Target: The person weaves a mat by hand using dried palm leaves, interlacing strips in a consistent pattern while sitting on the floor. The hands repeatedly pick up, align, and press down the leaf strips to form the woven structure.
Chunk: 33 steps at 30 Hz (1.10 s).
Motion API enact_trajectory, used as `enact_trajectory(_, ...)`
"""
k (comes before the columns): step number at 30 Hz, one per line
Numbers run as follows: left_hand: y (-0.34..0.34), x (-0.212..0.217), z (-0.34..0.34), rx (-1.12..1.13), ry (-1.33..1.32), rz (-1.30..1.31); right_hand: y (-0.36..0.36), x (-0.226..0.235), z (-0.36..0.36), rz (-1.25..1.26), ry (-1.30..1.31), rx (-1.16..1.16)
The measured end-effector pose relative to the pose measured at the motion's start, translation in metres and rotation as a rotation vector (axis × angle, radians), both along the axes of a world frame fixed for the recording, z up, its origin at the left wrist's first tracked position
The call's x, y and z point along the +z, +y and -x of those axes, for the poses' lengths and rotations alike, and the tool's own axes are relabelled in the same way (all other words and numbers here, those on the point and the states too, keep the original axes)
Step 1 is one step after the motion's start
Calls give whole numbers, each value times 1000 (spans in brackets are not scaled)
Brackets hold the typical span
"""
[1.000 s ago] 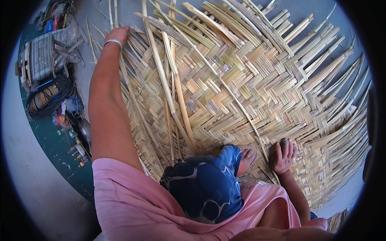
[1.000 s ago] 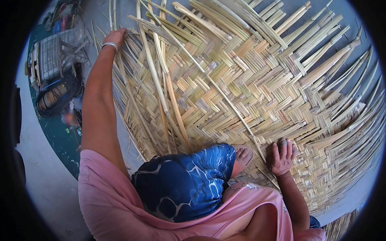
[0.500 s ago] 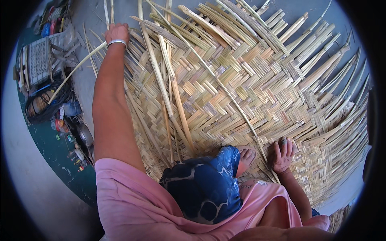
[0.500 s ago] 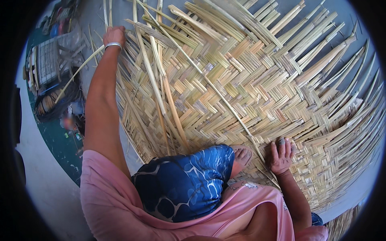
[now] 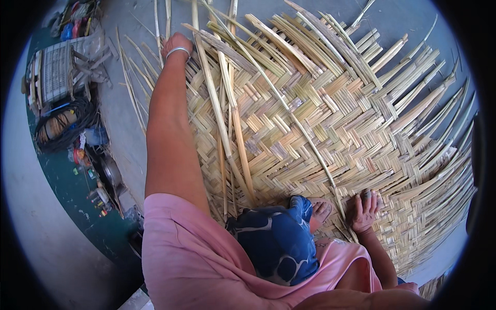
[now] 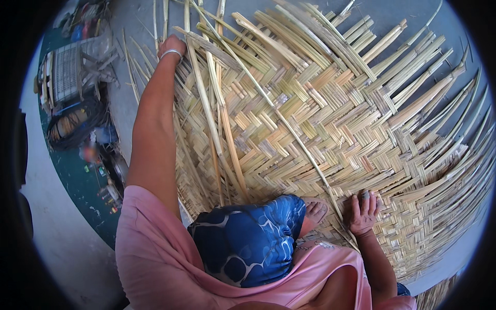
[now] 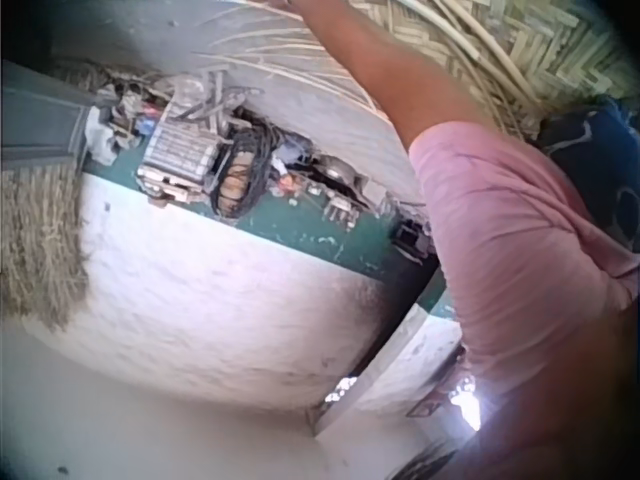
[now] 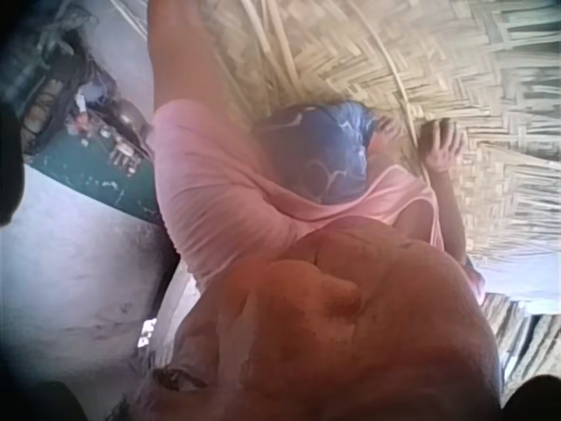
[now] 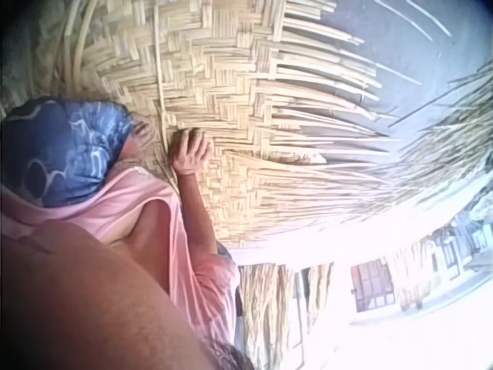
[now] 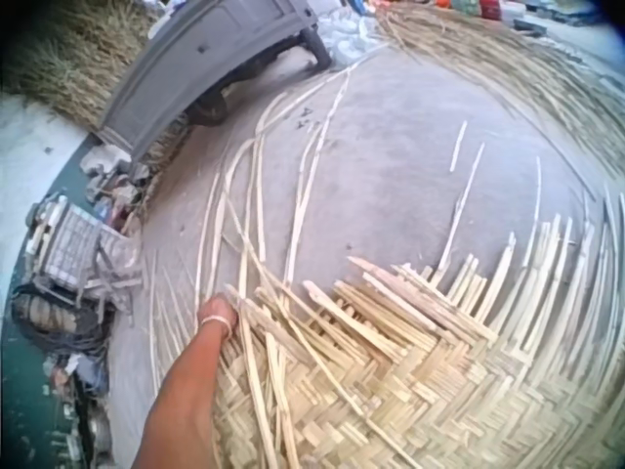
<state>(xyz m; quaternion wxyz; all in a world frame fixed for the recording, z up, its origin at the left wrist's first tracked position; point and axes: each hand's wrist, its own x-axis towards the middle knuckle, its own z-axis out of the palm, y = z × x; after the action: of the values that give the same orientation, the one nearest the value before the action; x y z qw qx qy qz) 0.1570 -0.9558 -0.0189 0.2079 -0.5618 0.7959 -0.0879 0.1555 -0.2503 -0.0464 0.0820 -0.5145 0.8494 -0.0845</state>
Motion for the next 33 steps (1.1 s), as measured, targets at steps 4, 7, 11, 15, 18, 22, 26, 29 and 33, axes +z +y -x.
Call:
enact_trajectory(4, -5, -4, -1, 98, 143, -77, -1, 2, -1, -26, -11, -10)
enact_trajectory(7, -32, -23, -13, 186, 278, -90, 0, 1, -3, -53, -35, -19)
enact_trajectory(11, -48, -26, -20, 183, 249, -166, 1, -1, -5, -45, -56, -29)
enact_trajectory(15, -22, -15, -9, 21, 160, -99, 1, 0, -4, -51, -40, -28)
enact_trajectory(18, -28, -19, -20, -33, 227, -116, 0, 1, -2, -38, -13, -8)
enact_trajectory(22, -43, -25, -24, -69, 253, -137, -2, 1, -1, 2, -33, -9)
enact_trajectory(26, -69, -38, -43, -150, 329, -231, 4, -3, -2, -13, -12, 18)
enact_trajectory(29, -55, -40, -35, -228, 366, -93, 3, -1, 0, -21, 7, 33)
enact_trajectory(33, -60, -45, -36, -136, 432, -152, 2, 1, 2, -11, -17, 27)
